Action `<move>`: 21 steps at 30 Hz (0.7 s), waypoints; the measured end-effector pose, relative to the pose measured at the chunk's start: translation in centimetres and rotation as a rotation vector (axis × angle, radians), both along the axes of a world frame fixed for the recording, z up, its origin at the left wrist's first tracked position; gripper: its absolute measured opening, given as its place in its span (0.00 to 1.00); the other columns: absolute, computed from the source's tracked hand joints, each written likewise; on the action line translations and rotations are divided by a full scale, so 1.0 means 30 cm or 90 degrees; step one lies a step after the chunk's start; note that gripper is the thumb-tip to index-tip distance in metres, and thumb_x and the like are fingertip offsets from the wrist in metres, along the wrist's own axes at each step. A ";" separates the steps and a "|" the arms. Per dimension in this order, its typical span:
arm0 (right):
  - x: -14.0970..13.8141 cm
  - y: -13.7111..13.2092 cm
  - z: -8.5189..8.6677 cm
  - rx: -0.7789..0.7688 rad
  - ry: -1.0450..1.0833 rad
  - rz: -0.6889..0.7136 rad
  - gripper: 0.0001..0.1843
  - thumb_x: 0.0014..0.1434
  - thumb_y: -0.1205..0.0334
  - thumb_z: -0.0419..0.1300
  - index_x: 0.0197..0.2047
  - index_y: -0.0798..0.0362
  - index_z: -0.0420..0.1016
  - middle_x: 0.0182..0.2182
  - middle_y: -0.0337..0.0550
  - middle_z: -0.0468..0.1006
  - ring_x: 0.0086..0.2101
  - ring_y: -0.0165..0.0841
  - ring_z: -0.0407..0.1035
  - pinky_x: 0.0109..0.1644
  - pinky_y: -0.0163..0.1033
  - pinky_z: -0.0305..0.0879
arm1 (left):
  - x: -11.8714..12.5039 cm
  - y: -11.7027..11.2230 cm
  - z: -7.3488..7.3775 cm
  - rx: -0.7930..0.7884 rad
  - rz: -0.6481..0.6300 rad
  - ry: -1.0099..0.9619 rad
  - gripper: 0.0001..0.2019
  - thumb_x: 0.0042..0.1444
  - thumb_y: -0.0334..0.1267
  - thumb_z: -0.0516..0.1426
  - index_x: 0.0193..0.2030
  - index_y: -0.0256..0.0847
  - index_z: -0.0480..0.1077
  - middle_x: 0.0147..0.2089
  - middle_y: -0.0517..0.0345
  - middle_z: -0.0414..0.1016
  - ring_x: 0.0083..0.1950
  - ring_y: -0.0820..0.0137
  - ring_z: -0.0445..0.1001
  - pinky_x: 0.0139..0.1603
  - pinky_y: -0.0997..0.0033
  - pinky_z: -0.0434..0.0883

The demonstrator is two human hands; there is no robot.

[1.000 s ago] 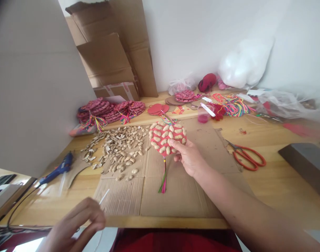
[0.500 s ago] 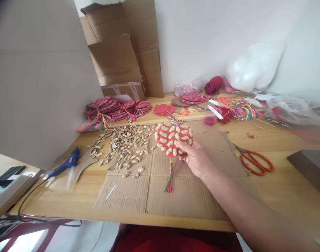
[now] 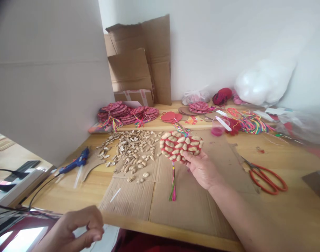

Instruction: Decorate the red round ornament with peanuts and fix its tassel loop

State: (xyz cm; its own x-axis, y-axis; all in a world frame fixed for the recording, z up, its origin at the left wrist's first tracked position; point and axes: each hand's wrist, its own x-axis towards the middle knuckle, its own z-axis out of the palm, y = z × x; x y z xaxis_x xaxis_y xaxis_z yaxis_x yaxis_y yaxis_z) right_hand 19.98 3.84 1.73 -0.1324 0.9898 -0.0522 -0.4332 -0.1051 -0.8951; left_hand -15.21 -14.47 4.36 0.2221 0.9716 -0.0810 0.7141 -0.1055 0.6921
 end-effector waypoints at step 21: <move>0.023 -0.059 0.017 0.561 -0.322 -0.074 0.18 0.50 0.61 0.74 0.46 0.35 0.84 0.52 0.40 0.83 0.54 0.46 0.76 0.68 0.60 0.66 | 0.344 0.434 0.036 0.599 -0.037 0.063 0.23 0.60 0.36 0.65 0.61 0.44 0.66 0.59 0.48 0.75 0.64 0.58 0.69 0.64 0.52 0.63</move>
State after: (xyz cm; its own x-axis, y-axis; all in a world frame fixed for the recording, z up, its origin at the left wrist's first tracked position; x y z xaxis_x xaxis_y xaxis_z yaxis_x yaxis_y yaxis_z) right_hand 20.67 2.06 2.23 -0.1974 0.7081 0.6780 0.0516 0.6981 -0.7141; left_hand -4.90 -1.45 5.44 0.3059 0.6357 0.7087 0.7415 -0.6260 0.2415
